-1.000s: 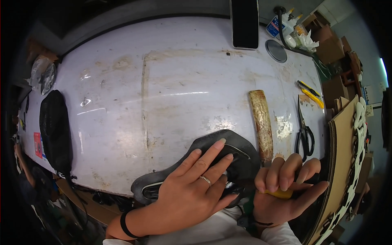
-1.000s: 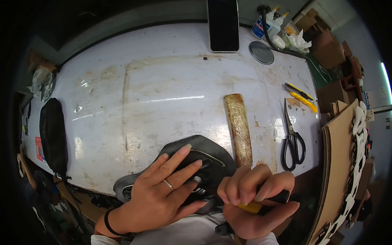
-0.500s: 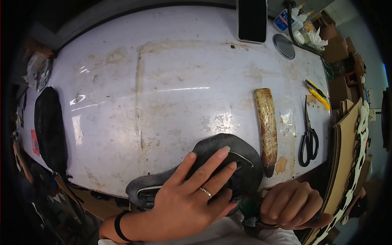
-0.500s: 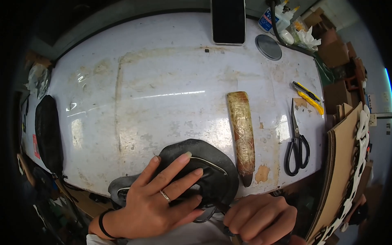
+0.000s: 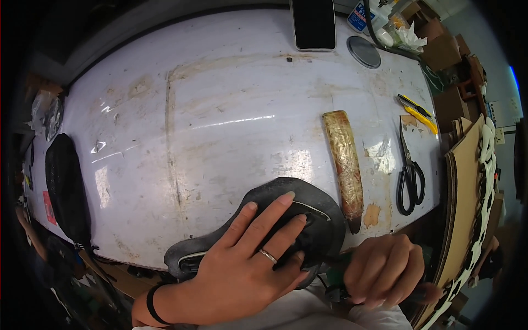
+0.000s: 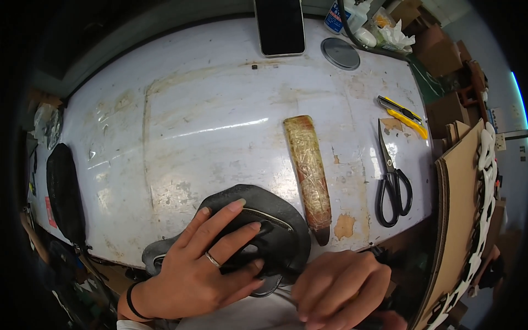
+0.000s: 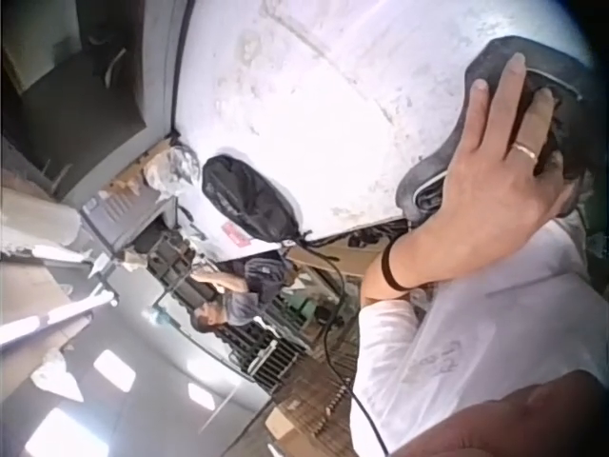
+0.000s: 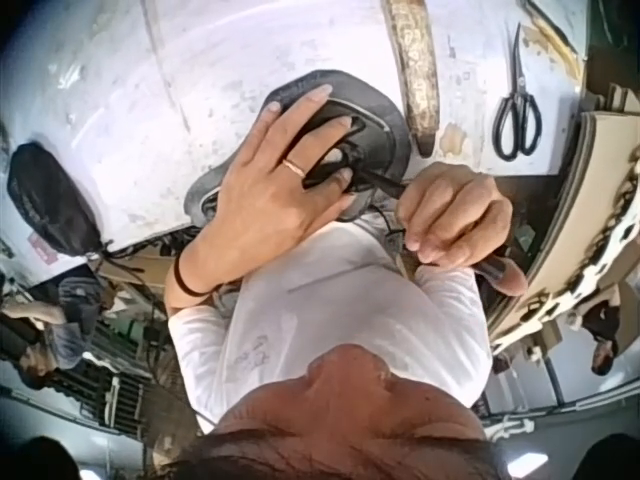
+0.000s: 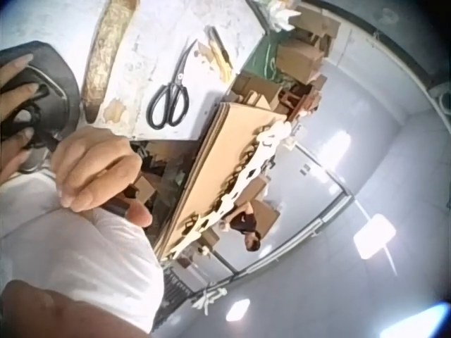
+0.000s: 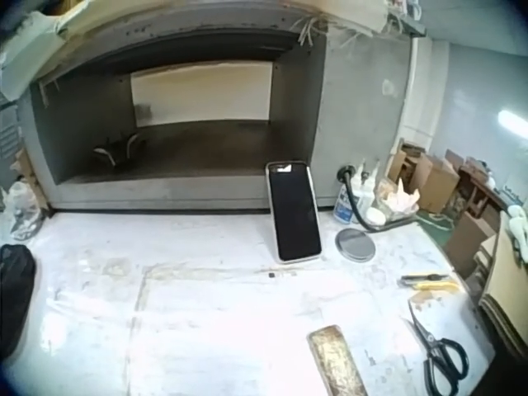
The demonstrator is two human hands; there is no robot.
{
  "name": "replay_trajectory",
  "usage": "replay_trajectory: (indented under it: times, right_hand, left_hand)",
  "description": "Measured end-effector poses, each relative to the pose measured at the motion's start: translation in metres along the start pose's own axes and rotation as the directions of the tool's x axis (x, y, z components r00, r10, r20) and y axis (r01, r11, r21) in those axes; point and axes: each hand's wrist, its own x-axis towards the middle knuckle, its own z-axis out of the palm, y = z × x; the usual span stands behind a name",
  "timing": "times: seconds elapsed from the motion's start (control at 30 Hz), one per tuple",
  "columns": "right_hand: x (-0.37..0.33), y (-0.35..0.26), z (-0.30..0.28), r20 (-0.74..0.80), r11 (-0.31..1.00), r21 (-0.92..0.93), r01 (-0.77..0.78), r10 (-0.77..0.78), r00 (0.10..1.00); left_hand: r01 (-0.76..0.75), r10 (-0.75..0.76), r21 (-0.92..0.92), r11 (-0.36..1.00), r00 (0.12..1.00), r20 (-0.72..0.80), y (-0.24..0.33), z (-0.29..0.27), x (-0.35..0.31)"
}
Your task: The person uses shears and pliers to trim the edges of a bicycle saddle cover before fitting it onto a frame. They then press the cover into place by hand and use a wooden tool to smooth the edges into the frame.
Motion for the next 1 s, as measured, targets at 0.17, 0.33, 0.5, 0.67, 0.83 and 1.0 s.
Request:
replay_trajectory:
  times: [0.17,0.33,0.5,0.67,0.83,1.0]
  right_hand:
    - [-0.001,0.003,-0.004,-0.099,0.996,0.075,0.054,-0.046,0.994]
    - [0.006,0.002,-0.011,0.015,0.996,0.087,0.017,-0.018,1.0]
    - [0.007,-0.004,-0.007,-0.038,0.999,0.035,-0.032,0.033,0.999]
    - [0.014,-0.002,-0.01,0.063,0.995,0.087,-0.05,0.045,0.997]
    - [0.026,-0.001,0.0,0.255,1.0,-0.012,0.024,-0.02,0.967]
    - [0.018,0.006,0.018,0.068,0.978,-0.177,0.108,-0.098,0.993]
  left_hand:
    - [-0.024,0.024,0.006,1.0,1.0,0.002,0.001,-0.002,0.001]
    - [0.009,-0.009,0.011,1.0,1.0,0.006,0.0,-0.001,0.001]
    - [-0.001,0.001,-0.002,1.0,1.0,0.002,0.0,0.001,0.004]
    - [0.03,-0.03,0.012,0.999,0.999,0.014,0.002,-0.001,0.0]
    - [0.047,-0.047,0.006,0.999,0.998,0.034,0.002,-0.004,-0.002]
    - [0.054,-0.055,0.009,0.998,0.997,0.061,0.003,-0.003,-0.002]
